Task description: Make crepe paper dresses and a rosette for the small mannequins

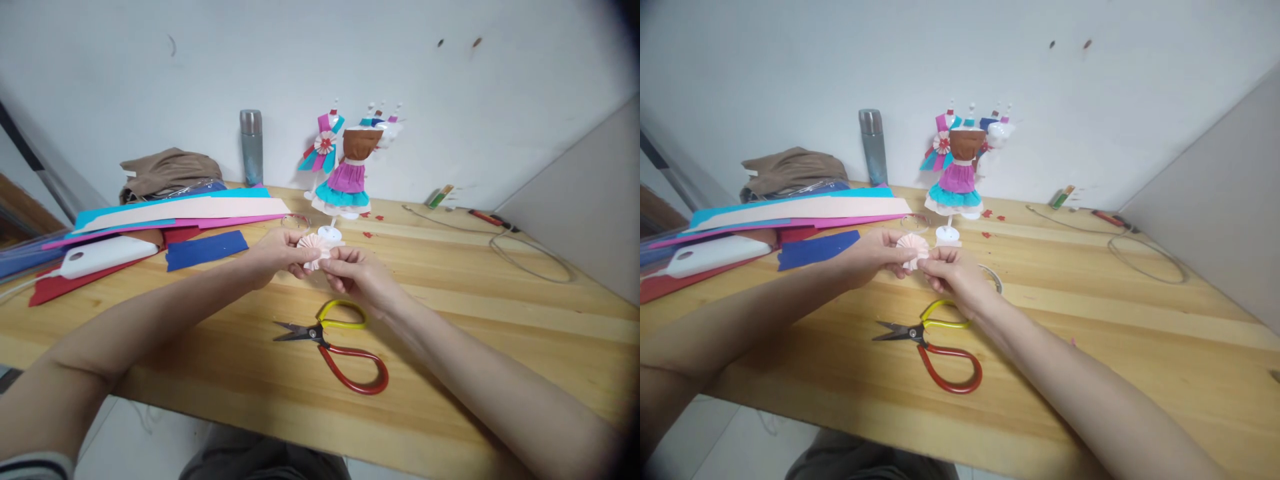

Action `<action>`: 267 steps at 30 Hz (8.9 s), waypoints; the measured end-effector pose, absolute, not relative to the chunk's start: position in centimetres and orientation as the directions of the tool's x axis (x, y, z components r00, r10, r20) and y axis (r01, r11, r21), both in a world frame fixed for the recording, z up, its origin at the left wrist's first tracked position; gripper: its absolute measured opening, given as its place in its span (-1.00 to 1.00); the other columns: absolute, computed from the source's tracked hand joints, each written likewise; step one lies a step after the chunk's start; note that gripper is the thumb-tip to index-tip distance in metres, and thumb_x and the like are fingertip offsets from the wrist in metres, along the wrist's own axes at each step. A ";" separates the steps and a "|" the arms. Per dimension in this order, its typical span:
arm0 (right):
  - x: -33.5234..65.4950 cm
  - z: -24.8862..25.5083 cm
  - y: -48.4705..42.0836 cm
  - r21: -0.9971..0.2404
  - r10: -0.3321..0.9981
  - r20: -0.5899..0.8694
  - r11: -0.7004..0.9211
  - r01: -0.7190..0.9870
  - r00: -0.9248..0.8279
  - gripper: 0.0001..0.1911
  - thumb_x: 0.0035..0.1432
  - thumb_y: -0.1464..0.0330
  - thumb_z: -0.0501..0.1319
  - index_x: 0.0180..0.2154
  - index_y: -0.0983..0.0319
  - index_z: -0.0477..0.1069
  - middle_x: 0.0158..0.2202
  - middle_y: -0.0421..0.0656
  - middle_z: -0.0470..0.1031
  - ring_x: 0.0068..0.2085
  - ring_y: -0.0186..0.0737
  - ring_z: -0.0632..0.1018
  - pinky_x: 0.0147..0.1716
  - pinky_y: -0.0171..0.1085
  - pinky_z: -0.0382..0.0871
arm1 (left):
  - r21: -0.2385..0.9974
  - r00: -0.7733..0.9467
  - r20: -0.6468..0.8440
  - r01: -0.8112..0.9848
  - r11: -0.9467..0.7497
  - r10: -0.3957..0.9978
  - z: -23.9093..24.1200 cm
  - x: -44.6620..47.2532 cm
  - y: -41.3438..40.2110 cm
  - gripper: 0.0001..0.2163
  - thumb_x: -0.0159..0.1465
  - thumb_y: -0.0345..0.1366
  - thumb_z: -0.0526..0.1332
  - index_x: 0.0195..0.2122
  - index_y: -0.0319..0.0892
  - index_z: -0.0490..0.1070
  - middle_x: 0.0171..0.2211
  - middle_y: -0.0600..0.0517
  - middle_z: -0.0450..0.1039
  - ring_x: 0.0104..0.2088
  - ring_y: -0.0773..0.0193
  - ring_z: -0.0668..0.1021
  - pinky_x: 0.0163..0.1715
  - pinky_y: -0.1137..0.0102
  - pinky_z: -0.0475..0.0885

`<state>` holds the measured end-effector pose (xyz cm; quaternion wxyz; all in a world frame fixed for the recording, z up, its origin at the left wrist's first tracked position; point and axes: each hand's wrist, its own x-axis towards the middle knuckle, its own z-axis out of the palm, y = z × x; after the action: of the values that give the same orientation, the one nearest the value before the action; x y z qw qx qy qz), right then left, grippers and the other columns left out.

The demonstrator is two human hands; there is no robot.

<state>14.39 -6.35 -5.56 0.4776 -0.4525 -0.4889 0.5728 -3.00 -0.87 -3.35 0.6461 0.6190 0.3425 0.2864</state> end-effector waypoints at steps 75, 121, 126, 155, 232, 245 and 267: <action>15.0 -6.1 -5.7 -0.982 0.989 0.140 0.144 0.121 -0.037 -0.71 -0.11 0.17 0.39 -0.56 0.19 0.37 -0.62 -0.28 0.35 -0.59 -0.38 0.29 -0.53 -0.29 0.16 | 0.999 0.639 -0.021 0.034 -0.001 0.769 -6.0 -2.6 -0.1 -0.54 -0.06 -0.19 0.50 -0.13 -0.27 0.58 -0.32 -0.03 0.58 -0.34 0.32 0.54 -0.36 0.47 0.40; 17.6 -4.0 -5.5 -0.641 0.757 0.474 0.647 0.413 -0.450 -0.93 0.04 0.41 0.24 -0.38 0.14 0.49 -0.40 -0.18 0.45 -0.33 -0.18 0.43 -0.30 -0.15 0.33 | 0.899 0.782 -0.204 0.388 -0.204 0.589 -4.2 -3.1 -0.7 -0.77 -0.04 -0.16 0.32 -0.59 -0.24 0.41 -0.64 0.14 0.20 -0.56 0.43 0.23 -0.54 0.47 0.04; 17.5 -4.2 -5.6 -0.539 0.711 0.451 0.699 0.470 -0.540 -0.94 0.12 0.41 0.24 -0.39 0.16 0.47 -0.41 -0.16 0.41 -0.36 -0.21 0.43 -0.35 -0.17 0.33 | 0.855 0.794 -0.231 0.441 -0.272 0.562 -3.7 -3.1 -0.8 -0.76 -0.04 -0.15 0.31 -0.60 -0.23 0.36 -0.65 0.16 0.17 -0.56 0.42 0.23 -0.55 0.47 0.05; 16.9 -3.9 -6.1 -0.493 0.754 0.440 0.656 0.571 -0.487 -0.87 0.19 0.42 0.14 -0.43 0.18 0.28 -0.40 -0.17 0.37 -0.39 -0.25 0.40 -0.40 -0.24 0.29 | 0.971 0.788 -0.193 0.240 -0.003 0.584 -4.2 -3.8 0.6 -0.66 0.00 -0.08 0.39 -0.58 -0.28 0.42 -0.68 0.10 0.22 -0.65 0.49 0.21 -0.64 0.53 0.03; 30.5 -13.5 2.4 -0.698 0.815 0.405 -0.016 0.716 0.413 -0.86 0.06 0.27 0.35 -0.48 0.14 0.46 -0.52 -0.13 0.48 -0.50 -0.18 0.43 -0.41 -0.17 0.28 | 0.964 0.668 -0.247 0.243 0.108 0.702 -8.8 -2.3 1.4 -0.67 0.21 -0.37 0.31 0.00 -0.34 0.48 -0.67 0.17 0.40 -0.70 0.45 0.42 -0.68 0.59 0.33; 30.3 -13.7 2.6 -0.568 0.850 0.333 -0.164 0.807 0.407 -0.74 0.13 0.29 0.24 -0.18 0.27 0.57 -0.15 0.04 0.61 -0.26 -0.10 0.58 -0.13 -0.10 0.45 | 0.983 0.769 -0.184 0.145 0.114 0.611 -9.9 -2.7 2.4 -0.73 -0.04 -0.31 0.46 -0.35 -0.31 0.50 -0.50 0.03 0.52 -0.54 0.43 0.51 -0.57 0.57 0.41; 31.0 -13.2 5.8 -0.785 0.739 0.153 -0.312 0.535 0.656 -0.86 -0.03 0.33 0.30 -0.39 0.26 0.53 -0.55 -0.19 0.48 -0.51 -0.27 0.44 -0.49 -0.28 0.31 | 0.977 0.755 -0.203 0.203 0.072 0.624 -9.9 -2.5 2.5 -0.80 0.03 -0.36 0.39 -0.31 -0.30 0.52 -0.54 0.06 0.50 -0.59 0.43 0.49 -0.58 0.55 0.40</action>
<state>31.00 5.83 -13.23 0.4312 -0.8014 -0.3975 0.1182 -2.47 2.45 -9.94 0.6623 0.6625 0.3120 0.1588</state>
